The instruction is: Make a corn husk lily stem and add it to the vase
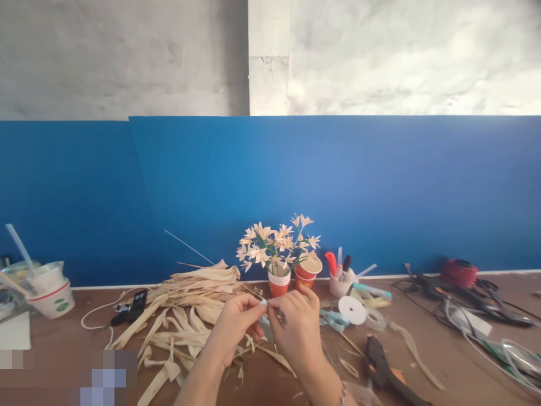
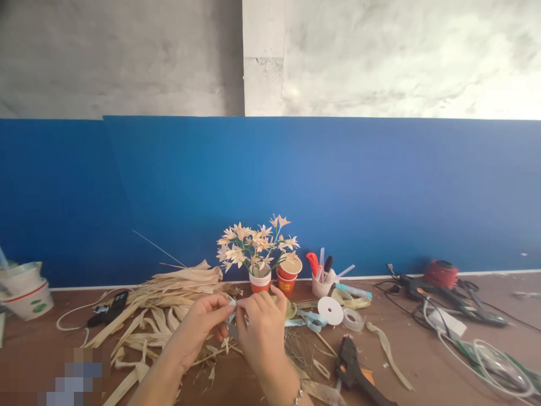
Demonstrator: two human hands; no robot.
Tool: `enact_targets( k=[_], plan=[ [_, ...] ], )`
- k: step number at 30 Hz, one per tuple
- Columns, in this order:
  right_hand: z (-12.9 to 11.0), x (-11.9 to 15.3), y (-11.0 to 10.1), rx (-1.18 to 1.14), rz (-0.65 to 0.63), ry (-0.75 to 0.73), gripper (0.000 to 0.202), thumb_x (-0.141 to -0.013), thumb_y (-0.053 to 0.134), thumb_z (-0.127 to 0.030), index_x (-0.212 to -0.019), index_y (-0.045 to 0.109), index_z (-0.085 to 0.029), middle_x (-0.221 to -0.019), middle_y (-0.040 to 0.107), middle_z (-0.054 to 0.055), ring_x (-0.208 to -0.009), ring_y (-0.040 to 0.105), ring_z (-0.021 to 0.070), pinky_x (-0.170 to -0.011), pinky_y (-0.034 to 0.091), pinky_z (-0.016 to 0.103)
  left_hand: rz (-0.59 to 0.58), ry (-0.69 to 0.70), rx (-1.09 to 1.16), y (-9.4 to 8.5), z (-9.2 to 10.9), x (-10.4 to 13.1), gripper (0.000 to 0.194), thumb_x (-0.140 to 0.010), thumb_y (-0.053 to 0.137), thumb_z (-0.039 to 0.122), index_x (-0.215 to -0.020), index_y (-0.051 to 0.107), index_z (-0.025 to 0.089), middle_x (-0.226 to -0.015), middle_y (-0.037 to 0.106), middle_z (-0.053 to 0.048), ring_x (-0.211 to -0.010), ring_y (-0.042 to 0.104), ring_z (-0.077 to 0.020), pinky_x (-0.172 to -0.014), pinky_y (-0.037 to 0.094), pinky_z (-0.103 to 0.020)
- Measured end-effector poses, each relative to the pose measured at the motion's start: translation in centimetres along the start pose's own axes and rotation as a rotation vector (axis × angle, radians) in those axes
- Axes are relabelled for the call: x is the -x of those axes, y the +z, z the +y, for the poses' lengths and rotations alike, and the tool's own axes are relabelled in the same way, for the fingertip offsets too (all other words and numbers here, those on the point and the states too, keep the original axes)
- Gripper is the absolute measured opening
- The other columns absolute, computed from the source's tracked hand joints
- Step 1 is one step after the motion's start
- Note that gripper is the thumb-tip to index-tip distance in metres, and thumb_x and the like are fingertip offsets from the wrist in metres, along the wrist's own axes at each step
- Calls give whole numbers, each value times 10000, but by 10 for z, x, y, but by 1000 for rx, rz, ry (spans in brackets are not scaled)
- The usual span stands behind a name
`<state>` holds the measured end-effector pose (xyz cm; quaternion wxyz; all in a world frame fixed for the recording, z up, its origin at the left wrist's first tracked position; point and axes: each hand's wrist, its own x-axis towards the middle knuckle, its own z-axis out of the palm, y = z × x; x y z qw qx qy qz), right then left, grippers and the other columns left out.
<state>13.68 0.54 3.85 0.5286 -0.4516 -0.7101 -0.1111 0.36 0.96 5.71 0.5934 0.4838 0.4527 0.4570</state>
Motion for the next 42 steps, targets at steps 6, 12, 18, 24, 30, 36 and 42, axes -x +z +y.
enact_targets(
  k=[6, 12, 18, 24, 30, 36, 42],
  plan=[
    [-2, -3, -3, -158, -85, 123, 147, -780, 556, -179, -661, 636, -211, -615, 643, -16, -620, 571, 143, -900, 293, 386, 6, 131, -143, -12, -1, -7, 232, -621, 707, 356, -675, 604, 156, -514, 572, 31, -427, 529, -108, -445, 411, -214],
    [1, -11, -10, -713, -502, 674, 110, -679, 660, -266, -636, 645, -166, -603, 635, 6, -579, 546, 143, -583, 376, 261, -67, 173, -155, -23, -1, -7, 165, -630, 706, 310, -655, 643, 160, -527, 584, 19, -442, 547, -112, -469, 424, -221],
    [9, -12, -14, -1296, -773, 969, 210, -584, 764, -310, -639, 661, -135, -555, 633, 3, -525, 531, 84, -570, 358, 212, -139, 191, -71, -21, 6, 1, 202, -576, 759, 321, -646, 667, 155, -615, 585, 15, -417, 543, -94, -432, 407, -214],
    [15, -10, -14, -1328, -819, 953, 190, -623, 741, -301, -662, 675, -128, -583, 654, 16, -525, 525, 84, -563, 360, 211, -180, 197, -108, -18, 13, 7, 242, -613, 732, 350, -604, 594, 152, -557, 569, 24, -417, 537, -94, -427, 383, -201],
    [6, -14, -17, -794, -701, 747, 128, -661, 672, -260, -709, 673, -141, -686, 683, 40, -619, 558, 140, -602, 393, 247, -109, 179, -189, -14, 6, 3, 212, -665, 665, 329, -634, 556, 150, -481, 539, 41, -410, 502, -86, -436, 374, -193],
    [-4, -13, -16, -305, -508, 464, 90, -684, 629, -213, -610, 673, -187, -664, 670, 31, -756, 573, 212, -773, 378, 332, -75, 160, -236, -14, 4, 0, 183, -659, 657, 311, -667, 577, 147, -494, 552, 39, -435, 522, -99, -445, 392, -203],
    [1, -14, -19, -607, -630, 648, 137, -706, 602, -269, -653, 652, -153, -637, 664, 30, -615, 561, 154, -602, 406, 263, -109, 140, -260, -19, 6, 0, 229, -660, 666, 362, -680, 578, 151, -479, 568, 26, -461, 568, -131, -419, 394, -205]
  ],
)
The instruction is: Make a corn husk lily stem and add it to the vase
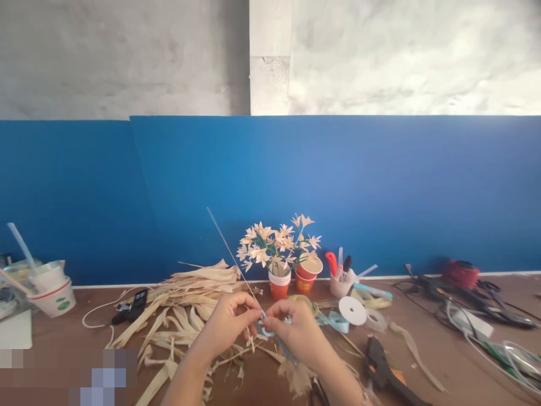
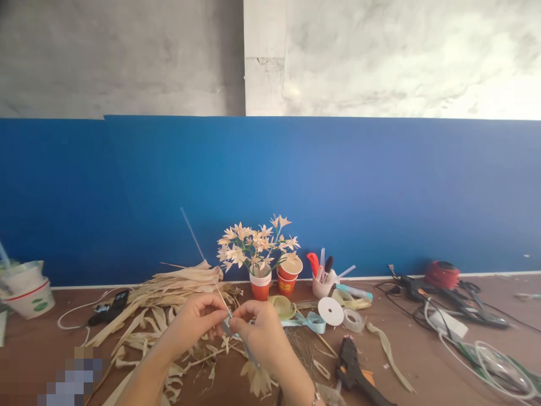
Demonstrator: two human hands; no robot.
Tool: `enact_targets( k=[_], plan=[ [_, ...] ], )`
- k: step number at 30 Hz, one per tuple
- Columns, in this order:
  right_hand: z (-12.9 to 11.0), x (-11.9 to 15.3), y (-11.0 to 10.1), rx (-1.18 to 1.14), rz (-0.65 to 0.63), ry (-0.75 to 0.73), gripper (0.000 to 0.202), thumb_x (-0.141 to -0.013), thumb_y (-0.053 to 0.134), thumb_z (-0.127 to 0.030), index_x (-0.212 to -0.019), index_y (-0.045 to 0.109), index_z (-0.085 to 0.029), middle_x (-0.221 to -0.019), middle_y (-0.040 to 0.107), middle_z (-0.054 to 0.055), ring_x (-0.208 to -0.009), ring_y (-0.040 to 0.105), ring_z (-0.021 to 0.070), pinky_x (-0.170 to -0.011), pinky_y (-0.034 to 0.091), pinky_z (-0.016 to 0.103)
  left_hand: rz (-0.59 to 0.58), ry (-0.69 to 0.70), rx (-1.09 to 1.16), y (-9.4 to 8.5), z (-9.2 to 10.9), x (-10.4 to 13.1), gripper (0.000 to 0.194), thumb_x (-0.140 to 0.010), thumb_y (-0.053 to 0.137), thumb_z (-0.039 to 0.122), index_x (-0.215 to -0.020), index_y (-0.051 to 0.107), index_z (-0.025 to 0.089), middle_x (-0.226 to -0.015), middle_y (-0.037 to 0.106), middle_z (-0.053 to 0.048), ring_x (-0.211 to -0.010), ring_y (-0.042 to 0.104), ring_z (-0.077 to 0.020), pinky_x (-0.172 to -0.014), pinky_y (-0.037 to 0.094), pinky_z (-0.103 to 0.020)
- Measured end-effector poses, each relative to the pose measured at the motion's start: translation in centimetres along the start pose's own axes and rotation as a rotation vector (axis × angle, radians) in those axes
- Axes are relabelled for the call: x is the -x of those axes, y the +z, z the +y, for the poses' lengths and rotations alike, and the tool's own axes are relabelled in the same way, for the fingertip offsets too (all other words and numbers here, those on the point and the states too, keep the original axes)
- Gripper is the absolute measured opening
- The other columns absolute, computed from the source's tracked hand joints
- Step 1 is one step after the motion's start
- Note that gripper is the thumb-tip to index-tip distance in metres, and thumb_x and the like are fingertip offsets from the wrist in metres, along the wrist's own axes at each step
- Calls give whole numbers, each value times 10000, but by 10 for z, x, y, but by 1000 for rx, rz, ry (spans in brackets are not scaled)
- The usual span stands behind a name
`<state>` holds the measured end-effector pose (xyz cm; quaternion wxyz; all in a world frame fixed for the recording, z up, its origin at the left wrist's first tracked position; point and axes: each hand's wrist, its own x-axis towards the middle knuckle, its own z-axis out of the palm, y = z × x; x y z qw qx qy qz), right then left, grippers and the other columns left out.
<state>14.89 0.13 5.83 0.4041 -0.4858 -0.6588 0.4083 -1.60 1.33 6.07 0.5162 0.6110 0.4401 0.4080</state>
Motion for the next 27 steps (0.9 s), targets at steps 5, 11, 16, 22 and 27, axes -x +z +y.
enact_targets(
  k=[5, 11, 16, 22, 27],
  plan=[
    [2, -3, -5, -242, -145, 34, 229, -677, 653, -370, -659, 644, -142, -606, 648, 26, -538, 519, 119, -537, 379, 244, -39, -32, 86, 3, 0, 1, 287, -652, 682, 411, -689, 550, 159, -475, 594, 16, -432, 551, -119, -429, 407, -212],
    [3, -1, -1, -5, 46, -100, 134, -714, 631, -262, -629, 646, -160, -622, 653, 22, -617, 565, 154, -608, 402, 270, -24, -73, 120, 1, 4, 3, 300, -581, 744, 369, -669, 567, 143, -486, 577, 32, -458, 527, -91, -476, 401, -200],
    [7, 1, 7, 429, 292, -497, 100, -754, 599, -157, -678, 646, -201, -666, 661, 0, -686, 570, 159, -843, 328, 359, 44, -101, 157, 1, 4, 1, 292, -577, 736, 373, -626, 558, 147, -488, 534, 53, -414, 484, -68, -425, 341, -181],
    [12, -3, 16, 572, 551, -651, 172, -816, 522, -153, -678, 614, -197, -606, 626, -11, -620, 535, 142, -856, 283, 366, 73, -182, 320, 14, -1, 0, 289, -603, 714, 375, -603, 520, 161, -409, 462, 69, -373, 407, -52, -381, 270, -164],
    [12, -2, 15, 503, 527, -590, 128, -790, 564, -158, -688, 629, -200, -626, 644, -18, -622, 548, 142, -868, 279, 373, 97, -154, 227, 14, 2, 2, 259, -601, 707, 361, -626, 553, 155, -444, 496, 57, -402, 440, -66, -402, 314, -174]
  ],
)
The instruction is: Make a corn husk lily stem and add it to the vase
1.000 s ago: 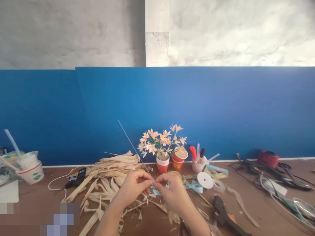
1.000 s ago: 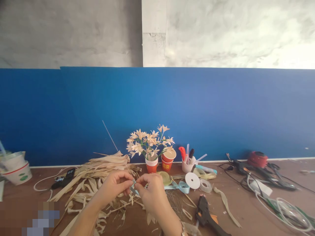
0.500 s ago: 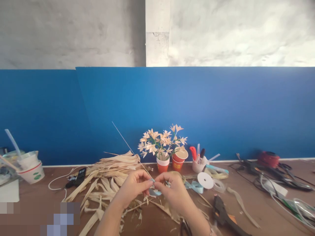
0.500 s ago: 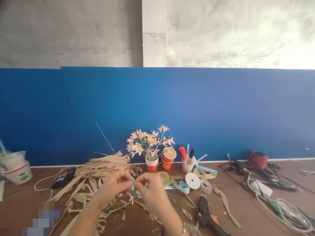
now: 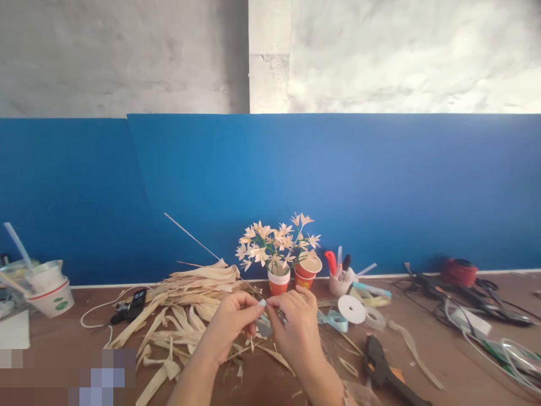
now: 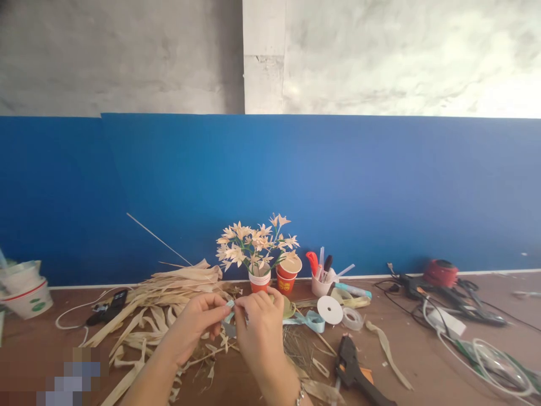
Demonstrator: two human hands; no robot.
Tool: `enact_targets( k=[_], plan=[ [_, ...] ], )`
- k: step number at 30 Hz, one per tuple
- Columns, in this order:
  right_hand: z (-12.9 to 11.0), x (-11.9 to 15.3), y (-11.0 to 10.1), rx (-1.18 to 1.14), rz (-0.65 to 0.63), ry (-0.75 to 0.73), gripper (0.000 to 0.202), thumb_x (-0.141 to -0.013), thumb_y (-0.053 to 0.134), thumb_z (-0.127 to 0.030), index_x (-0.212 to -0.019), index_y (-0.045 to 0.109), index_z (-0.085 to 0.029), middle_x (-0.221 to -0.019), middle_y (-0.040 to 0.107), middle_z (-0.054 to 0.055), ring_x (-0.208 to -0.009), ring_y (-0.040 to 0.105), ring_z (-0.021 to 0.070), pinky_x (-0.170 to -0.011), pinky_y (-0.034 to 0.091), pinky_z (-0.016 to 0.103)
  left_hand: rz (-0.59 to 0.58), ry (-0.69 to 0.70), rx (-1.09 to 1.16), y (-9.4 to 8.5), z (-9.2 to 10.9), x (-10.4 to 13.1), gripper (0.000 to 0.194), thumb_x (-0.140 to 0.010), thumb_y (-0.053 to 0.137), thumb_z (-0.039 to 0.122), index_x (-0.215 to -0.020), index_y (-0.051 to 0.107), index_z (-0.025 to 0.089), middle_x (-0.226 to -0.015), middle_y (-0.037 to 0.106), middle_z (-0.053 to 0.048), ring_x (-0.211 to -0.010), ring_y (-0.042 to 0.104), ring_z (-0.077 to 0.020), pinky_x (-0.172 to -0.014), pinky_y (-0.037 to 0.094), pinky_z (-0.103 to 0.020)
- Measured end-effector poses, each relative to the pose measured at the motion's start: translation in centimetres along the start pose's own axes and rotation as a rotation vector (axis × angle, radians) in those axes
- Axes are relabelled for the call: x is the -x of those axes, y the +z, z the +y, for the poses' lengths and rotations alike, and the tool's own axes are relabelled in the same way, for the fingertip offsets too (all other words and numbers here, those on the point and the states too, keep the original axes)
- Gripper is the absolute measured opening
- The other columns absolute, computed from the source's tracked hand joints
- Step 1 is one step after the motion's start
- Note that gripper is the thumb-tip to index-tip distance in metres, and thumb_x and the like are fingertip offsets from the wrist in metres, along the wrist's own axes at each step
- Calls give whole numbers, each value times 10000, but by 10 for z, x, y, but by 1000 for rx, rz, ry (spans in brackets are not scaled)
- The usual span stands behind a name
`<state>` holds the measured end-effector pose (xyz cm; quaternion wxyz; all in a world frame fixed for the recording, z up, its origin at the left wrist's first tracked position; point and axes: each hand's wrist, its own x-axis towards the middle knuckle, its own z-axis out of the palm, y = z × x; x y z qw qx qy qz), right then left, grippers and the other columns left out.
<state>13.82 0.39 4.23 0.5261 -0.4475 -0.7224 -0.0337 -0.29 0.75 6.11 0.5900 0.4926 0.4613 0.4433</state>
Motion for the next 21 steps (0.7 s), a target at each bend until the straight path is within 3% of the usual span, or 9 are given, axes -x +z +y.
enact_targets(
  k=[7, 14, 17, 21],
  plan=[
    [-3, -5, -9, -243, -271, 350, 97, -737, 642, -245, -659, 673, -197, -689, 680, 24, -744, 584, 202, -735, 382, 319, 10, 63, -150, -10, 8, 0, 224, -603, 699, 344, -643, 591, 152, -404, 490, 59, -399, 424, -73, -422, 317, -190],
    [0, -7, -6, -745, -417, 683, 259, -642, 712, -398, -650, 642, -148, -612, 648, 26, -582, 548, 142, -579, 407, 259, -38, 120, -159, -12, 11, 4, 189, -585, 704, 279, -646, 571, 158, -497, 530, 53, -434, 452, -75, -438, 331, -192],
    [0, -7, -7, -853, -448, 726, 297, -619, 731, -423, -654, 631, -146, -608, 646, 23, -565, 538, 128, -576, 402, 253, -41, 128, -179, -12, 12, 4, 168, -596, 695, 254, -645, 568, 156, -503, 531, 53, -448, 460, -76, -453, 343, -193],
    [-5, -8, -12, -768, -446, 655, 261, -690, 682, -405, -651, 641, -150, -624, 646, 23, -615, 538, 138, -633, 405, 267, -53, 95, -122, -15, 9, 2, 198, -597, 707, 297, -678, 607, 147, -529, 559, 36, -445, 457, -74, -443, 334, -193]
  ],
)
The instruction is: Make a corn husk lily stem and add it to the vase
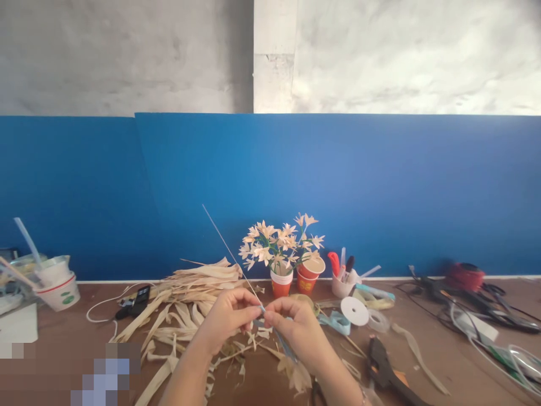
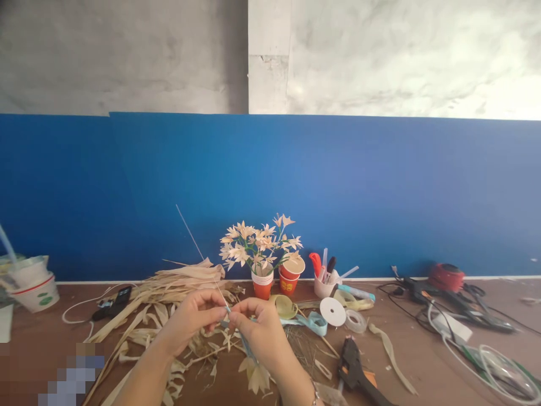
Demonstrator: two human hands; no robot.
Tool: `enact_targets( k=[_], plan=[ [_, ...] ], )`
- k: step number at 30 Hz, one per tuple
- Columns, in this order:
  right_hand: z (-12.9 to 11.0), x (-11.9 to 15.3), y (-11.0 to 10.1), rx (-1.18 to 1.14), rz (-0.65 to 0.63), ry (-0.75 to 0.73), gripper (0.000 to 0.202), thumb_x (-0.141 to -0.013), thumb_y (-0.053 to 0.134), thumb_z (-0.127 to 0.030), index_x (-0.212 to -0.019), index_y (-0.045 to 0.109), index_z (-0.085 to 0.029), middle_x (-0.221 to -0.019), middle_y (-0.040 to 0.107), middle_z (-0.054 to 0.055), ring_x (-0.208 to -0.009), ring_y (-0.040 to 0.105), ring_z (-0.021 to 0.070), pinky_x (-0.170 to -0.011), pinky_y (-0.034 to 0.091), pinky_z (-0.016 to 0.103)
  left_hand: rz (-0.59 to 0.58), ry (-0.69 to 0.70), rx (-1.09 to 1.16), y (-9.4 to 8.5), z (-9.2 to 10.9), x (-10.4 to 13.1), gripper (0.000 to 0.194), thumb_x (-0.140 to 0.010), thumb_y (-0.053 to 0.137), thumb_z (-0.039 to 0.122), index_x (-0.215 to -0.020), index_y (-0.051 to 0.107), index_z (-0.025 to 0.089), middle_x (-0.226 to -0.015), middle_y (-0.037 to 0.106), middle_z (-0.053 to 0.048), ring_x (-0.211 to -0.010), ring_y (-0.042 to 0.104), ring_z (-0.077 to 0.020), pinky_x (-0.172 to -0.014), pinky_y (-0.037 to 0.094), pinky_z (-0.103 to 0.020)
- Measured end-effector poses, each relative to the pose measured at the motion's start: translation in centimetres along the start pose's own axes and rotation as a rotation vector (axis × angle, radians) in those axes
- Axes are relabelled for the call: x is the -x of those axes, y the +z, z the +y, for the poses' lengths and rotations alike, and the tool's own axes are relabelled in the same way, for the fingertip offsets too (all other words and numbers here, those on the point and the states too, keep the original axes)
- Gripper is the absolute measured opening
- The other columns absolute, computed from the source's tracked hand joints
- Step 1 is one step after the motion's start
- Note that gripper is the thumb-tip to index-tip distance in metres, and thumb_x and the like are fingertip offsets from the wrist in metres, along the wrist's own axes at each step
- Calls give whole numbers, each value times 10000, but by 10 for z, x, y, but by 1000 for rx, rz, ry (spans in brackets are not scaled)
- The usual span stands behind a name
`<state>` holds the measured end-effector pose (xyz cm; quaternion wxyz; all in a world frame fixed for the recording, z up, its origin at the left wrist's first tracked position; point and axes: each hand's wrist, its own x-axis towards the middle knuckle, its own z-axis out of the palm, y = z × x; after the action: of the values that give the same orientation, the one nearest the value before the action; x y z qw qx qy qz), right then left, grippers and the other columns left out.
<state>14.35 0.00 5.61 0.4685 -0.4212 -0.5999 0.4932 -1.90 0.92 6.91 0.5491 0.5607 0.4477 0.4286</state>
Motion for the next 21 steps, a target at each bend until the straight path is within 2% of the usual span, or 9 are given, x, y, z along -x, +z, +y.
enact_targets(
  k=[3, 8, 15, 21],
  plan=[
    [-2, 1, 0, -26, -28, -2, 280, -699, 675, -419, -639, 638, -148, -619, 637, 18, -620, 529, 133, -648, 395, 265, -12, 22, 65, -1, -3, -1, 216, -594, 719, 319, -680, 635, 139, -542, 574, 25, -440, 453, -69, -441, 335, -194],
    [-1, -1, -1, -227, -136, 119, 347, -634, 722, -476, -646, 612, -147, -591, 620, 7, -547, 489, 103, -564, 346, 234, -23, 61, 90, 0, -1, 1, 235, -591, 739, 347, -634, 640, 138, -569, 597, 11, -442, 469, -71, -438, 335, -196],
    [-1, 0, -7, -341, -284, 176, 288, -688, 702, -420, -701, 657, -136, -610, 638, 15, -576, 516, 98, -588, 354, 213, -68, 77, 94, 1, 0, 2, 245, -624, 735, 357, -634, 619, 141, -587, 641, -11, -460, 477, -75, -455, 349, -194],
    [5, -1, -11, -402, -424, 242, 283, -695, 692, -403, -721, 660, -123, -591, 638, 19, -524, 481, 79, -541, 332, 190, -142, 114, 78, 0, -2, 4, 234, -674, 711, 333, -643, 575, 146, -586, 650, -19, -481, 492, -83, -479, 374, -195]
  ],
)
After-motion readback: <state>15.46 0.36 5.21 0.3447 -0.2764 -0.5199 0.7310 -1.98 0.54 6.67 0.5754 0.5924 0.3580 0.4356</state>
